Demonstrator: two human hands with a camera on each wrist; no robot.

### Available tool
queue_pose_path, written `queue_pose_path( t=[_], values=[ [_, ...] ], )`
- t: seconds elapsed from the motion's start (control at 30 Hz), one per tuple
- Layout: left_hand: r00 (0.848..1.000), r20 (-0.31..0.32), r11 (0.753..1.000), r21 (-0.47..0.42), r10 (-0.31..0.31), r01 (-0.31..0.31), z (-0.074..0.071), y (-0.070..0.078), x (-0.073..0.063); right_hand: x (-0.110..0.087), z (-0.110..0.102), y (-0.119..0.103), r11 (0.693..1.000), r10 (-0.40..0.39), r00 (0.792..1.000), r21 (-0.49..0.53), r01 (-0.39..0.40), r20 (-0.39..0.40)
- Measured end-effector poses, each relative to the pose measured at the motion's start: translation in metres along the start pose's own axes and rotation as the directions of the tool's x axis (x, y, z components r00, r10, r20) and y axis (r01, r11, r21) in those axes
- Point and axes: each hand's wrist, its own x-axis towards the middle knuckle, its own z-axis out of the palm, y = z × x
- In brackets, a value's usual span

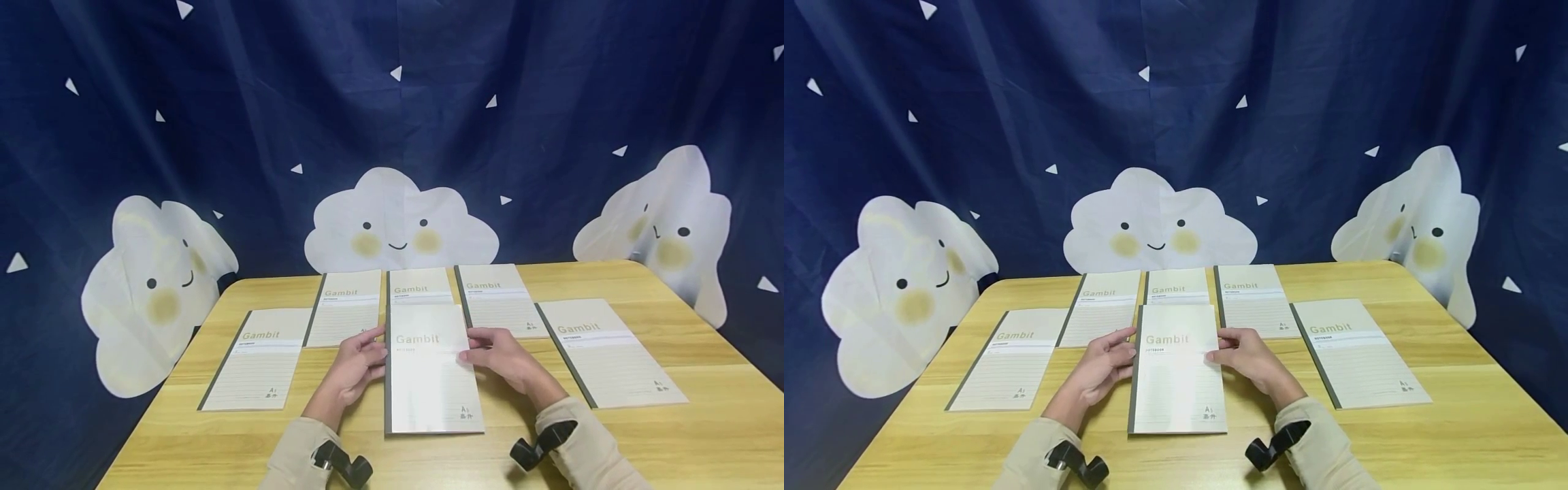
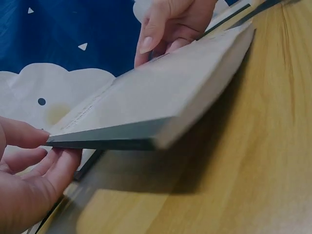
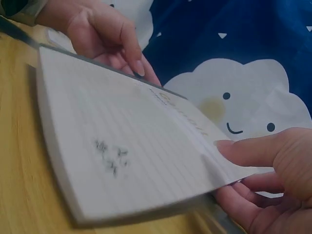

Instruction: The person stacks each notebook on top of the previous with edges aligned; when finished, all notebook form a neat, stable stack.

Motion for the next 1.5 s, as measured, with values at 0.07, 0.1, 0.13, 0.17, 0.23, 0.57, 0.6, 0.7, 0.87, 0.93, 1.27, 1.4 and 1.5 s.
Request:
queue_pose_path(
  t=[0.07,0.1,0.13,0.17,0.23,0.57,0.6,0.7,0.87,0.93,1.27,1.4,1.5],
  values=[
    [1.000,-0.022,1.000,-0.016,0.004,-0.004,0.0008,-0.0004,0.0012,0.0000,-0.0006,0.0002,0.999,-0.002,1.000,0.050,0.001,0.015],
    [0.999,-0.033,1.000,-0.024,0.003,-0.004,0.0013,-0.0008,0.0018,0.0001,-0.0007,0.0003,0.997,0.001,1.000,0.083,-0.003,0.025],
    [0.999,-0.042,1.000,-0.024,0.005,-0.006,0.0020,-0.0011,0.0023,0.0000,-0.0009,0.0002,0.993,0.004,0.999,0.116,-0.009,0.043],
    [0.999,-0.052,1.000,-0.029,0.003,-0.004,0.0025,-0.0014,0.0026,-0.0002,-0.0010,0.0000,0.989,0.009,0.998,0.145,-0.018,0.063],
    [0.998,-0.065,1.000,-0.020,0.002,-0.003,0.0035,-0.0020,0.0028,-0.0007,-0.0007,-0.0006,0.982,0.019,0.996,0.183,-0.036,0.089],
    [1.000,-0.025,0.996,0.084,-0.016,0.018,0.0041,-0.0001,0.0014,-0.0001,-0.0021,0.0003,0.967,0.008,0.994,0.252,-0.036,0.113],
    [1.000,-0.019,0.996,0.085,-0.016,0.017,0.0044,0.0003,0.0014,0.0003,-0.0024,0.0006,0.966,0.005,0.995,0.257,-0.032,0.103],
    [1.000,-0.014,0.998,0.068,-0.009,0.010,0.0055,0.0014,0.0020,0.0010,-0.0032,0.0015,0.962,-0.001,0.997,0.274,-0.019,0.074],
    [1.000,-0.008,0.999,0.034,0.026,-0.026,0.0063,0.0020,0.0016,0.0008,-0.0030,0.0020,0.957,-0.030,0.997,0.289,0.008,0.070],
    [0.999,-0.010,0.999,0.016,0.040,-0.040,0.0065,0.0018,0.0015,0.0008,-0.0026,0.0020,0.948,-0.036,0.996,0.317,0.008,0.083],
    [0.994,-0.069,0.993,-0.077,0.086,-0.091,0.0082,0.0001,0.0036,0.0005,-0.0019,0.0028,0.925,-0.083,0.989,0.378,0.032,0.122],
    [0.990,-0.105,0.990,-0.098,0.091,-0.102,0.0089,-0.0003,0.0041,0.0002,-0.0010,0.0025,0.924,-0.095,0.989,0.379,0.046,0.111],
    [0.987,-0.132,0.990,-0.100,0.091,-0.104,0.0100,-0.0005,0.0040,0.0006,0.0001,0.0016,0.936,-0.068,0.996,0.350,0.041,0.063]
  ],
)
